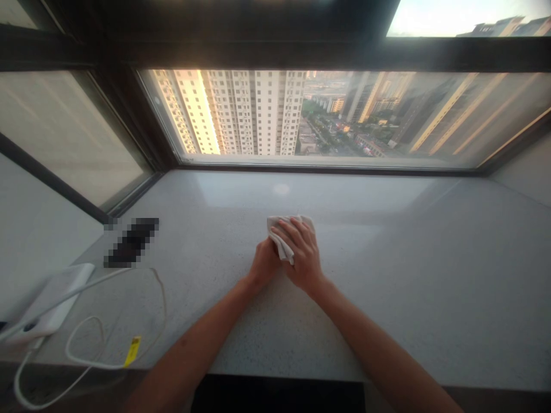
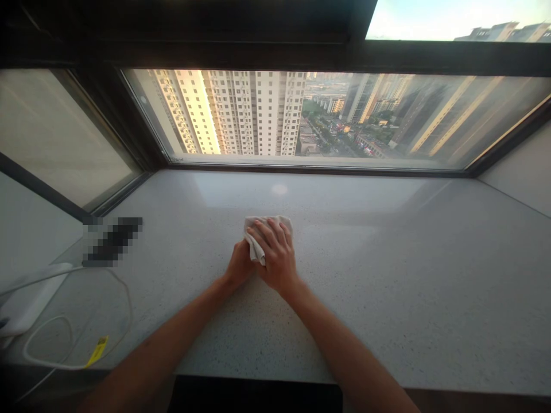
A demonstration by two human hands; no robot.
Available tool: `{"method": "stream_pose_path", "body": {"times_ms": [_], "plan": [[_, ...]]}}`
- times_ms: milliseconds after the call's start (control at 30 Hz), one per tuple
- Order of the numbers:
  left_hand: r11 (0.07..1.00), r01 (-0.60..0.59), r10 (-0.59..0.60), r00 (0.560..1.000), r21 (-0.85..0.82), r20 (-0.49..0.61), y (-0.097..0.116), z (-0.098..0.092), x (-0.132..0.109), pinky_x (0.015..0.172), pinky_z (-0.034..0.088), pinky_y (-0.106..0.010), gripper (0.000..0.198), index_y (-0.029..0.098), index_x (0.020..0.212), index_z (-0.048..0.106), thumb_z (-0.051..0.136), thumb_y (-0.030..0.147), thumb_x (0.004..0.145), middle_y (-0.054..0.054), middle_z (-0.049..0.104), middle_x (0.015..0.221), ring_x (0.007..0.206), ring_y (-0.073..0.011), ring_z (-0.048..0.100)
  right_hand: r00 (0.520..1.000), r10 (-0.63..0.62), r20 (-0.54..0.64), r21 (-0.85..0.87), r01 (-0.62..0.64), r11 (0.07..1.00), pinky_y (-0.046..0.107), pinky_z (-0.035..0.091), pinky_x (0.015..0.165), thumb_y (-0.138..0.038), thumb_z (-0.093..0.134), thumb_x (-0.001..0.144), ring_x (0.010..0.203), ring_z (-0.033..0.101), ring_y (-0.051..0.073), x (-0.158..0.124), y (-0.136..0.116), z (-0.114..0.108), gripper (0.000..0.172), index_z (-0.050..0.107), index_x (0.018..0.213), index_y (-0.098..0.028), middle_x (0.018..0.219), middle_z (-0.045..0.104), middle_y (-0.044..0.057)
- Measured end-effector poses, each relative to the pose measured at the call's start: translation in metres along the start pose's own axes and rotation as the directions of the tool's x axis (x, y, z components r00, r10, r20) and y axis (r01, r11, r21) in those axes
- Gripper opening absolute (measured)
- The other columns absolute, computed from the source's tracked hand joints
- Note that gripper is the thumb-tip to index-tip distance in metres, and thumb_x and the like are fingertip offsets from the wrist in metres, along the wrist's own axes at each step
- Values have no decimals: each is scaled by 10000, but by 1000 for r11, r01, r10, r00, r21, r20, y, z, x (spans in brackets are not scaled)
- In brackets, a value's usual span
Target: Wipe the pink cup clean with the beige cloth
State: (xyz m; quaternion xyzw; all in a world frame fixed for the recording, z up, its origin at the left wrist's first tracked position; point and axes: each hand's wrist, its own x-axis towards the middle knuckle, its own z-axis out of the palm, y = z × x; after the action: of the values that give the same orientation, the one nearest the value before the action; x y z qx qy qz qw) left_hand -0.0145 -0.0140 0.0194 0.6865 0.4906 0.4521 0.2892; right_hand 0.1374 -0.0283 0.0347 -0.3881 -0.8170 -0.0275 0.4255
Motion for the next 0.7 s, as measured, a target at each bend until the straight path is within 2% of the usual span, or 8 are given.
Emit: {"method": "stream_pose_path", "body": {"times_ms": [100,167,233,367,467,533,633,700], "plan": [[998,55,-55,998,17,9,9,-1,-2,669,496,-268,418,171,1139,679,838,307,778,-33,776,875,712,-177,663,981,173,-92,158,-157,975,555,401,1267,-325,466,1069,1501,526,312,7,3,0,486,628,1526,-308,1586,629,78],[998,61,-61,998,30,8,11,0,-3,707,506,-260,512,186,1218,672,854,337,763,-22,781,920,744,-169,668,937,329,-115,312,-280,908,506,461,1206,-395,447,1094,1398,607,292,11,6,2,436,689,1440,-288,1489,692,92],[998,47,-47,999,41,2,9,1,-3,741,519,-260,550,197,1278,665,842,338,777,-26,784,959,771,-167,677,845,529,-78,457,-442,772,465,535,1077,-517,459,1087,1207,695,291,12,13,5,449,764,1266,-239,1280,774,112],[999,18,-18,1000,51,5,5,2,-2,751,517,-257,594,208,1339,652,827,291,777,-24,782,982,775,-161,669,554,826,104,652,-665,364,354,547,740,-719,546,970,773,672,234,9,35,15,565,740,898,-194,817,739,57],[998,18,-18,1000,56,8,4,1,-2,739,508,-253,581,207,1335,653,818,289,784,-20,780,973,767,-160,662,478,859,183,696,-680,230,333,536,699,-740,597,914,719,650,213,7,44,17,561,722,880,-194,800,724,38],[999,16,-16,1000,48,8,5,0,-2,740,509,-253,580,203,1339,649,814,296,790,-24,780,976,766,-160,662,533,834,146,666,-676,315,361,567,741,-721,544,962,781,689,239,6,40,14,567,746,944,-191,867,754,64],[999,17,-17,1000,36,-4,6,-1,-2,730,510,-255,565,199,1315,645,814,311,787,-18,773,950,745,-158,656,805,593,-24,500,-504,704,471,576,1022,-572,446,1070,1174,716,302,6,22,5,501,762,1245,-225,1258,780,125],[999,15,-15,1000,30,-2,3,-1,-2,712,512,-262,524,196,1253,647,827,334,780,-18,767,923,734,-167,657,941,328,-80,303,-291,908,540,451,1224,-428,440,1083,1447,581,312,5,8,-1,463,685,1447,-278,1527,670,105]]}}
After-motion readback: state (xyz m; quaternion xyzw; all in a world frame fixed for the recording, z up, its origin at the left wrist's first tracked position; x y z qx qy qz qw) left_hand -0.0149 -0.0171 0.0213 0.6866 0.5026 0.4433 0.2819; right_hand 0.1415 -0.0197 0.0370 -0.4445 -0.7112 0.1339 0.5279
